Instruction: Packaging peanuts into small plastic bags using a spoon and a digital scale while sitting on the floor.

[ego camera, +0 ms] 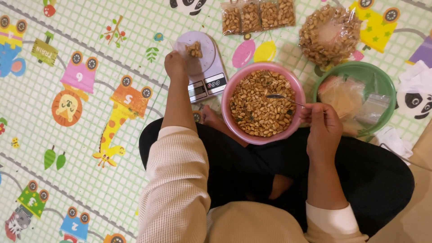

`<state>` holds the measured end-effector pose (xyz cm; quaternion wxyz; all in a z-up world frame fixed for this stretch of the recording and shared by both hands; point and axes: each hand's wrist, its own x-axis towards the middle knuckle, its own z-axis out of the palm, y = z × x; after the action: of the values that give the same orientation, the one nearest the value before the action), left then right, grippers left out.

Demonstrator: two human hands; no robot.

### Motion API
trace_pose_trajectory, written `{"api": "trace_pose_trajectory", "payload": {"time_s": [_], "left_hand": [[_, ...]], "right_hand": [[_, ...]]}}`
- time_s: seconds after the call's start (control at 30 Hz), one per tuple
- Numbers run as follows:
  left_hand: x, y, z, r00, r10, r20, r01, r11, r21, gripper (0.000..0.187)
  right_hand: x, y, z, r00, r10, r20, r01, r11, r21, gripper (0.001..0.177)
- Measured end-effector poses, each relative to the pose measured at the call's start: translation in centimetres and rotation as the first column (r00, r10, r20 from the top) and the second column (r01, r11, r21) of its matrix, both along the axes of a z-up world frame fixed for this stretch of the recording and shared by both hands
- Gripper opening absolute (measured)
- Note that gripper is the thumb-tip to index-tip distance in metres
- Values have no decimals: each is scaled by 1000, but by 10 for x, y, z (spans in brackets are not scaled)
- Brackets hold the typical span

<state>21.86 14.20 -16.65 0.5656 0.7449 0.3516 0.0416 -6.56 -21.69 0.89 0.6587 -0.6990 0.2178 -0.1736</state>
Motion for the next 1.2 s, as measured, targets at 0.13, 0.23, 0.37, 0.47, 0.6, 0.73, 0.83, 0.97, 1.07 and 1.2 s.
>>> {"api": "trace_pose_trajectory", "payload": {"time_s": [0.13,0.23,0.37,0.47,0.6,0.73,0.83,0.97,1.07,1.2], "left_hand": [[-1,3,12,856,-342,-387,516,600,612,35],[-1,8,35,971,205,-120,-229,943,-241,49],[-10,1,71,935,274,-223,-317,929,-191,48],[-22,-7,95,917,334,-219,-380,899,-218,47],[-18,5,50,962,75,-264,-29,984,173,52],[-21,-9,90,910,356,-214,-407,867,-287,47],[-11,2,49,956,210,-206,-200,977,69,50],[4,10,13,946,294,-136,-301,953,-28,54],[8,17,-18,950,303,-81,-306,951,-32,53],[-7,11,-19,991,63,-118,-20,943,333,43]], "right_hand": [[-1,0,-1,1000,0,11,0,1000,-2,27],[-1,0,-1,1000,-6,18,6,1000,8,27],[-1,1,-1,1000,2,26,-2,1000,3,28],[-2,0,-2,1000,6,29,-6,1000,-5,27],[-1,1,-3,999,9,38,-9,1000,-5,28],[-1,2,-3,1000,10,28,-10,1000,-6,27],[0,1,-5,1000,8,30,-8,1000,-1,27],[0,1,-7,999,7,38,-7,1000,-1,29],[0,1,-6,999,5,39,-5,1000,0,29],[1,-5,-7,1000,-13,23,14,1000,-3,30]]}}
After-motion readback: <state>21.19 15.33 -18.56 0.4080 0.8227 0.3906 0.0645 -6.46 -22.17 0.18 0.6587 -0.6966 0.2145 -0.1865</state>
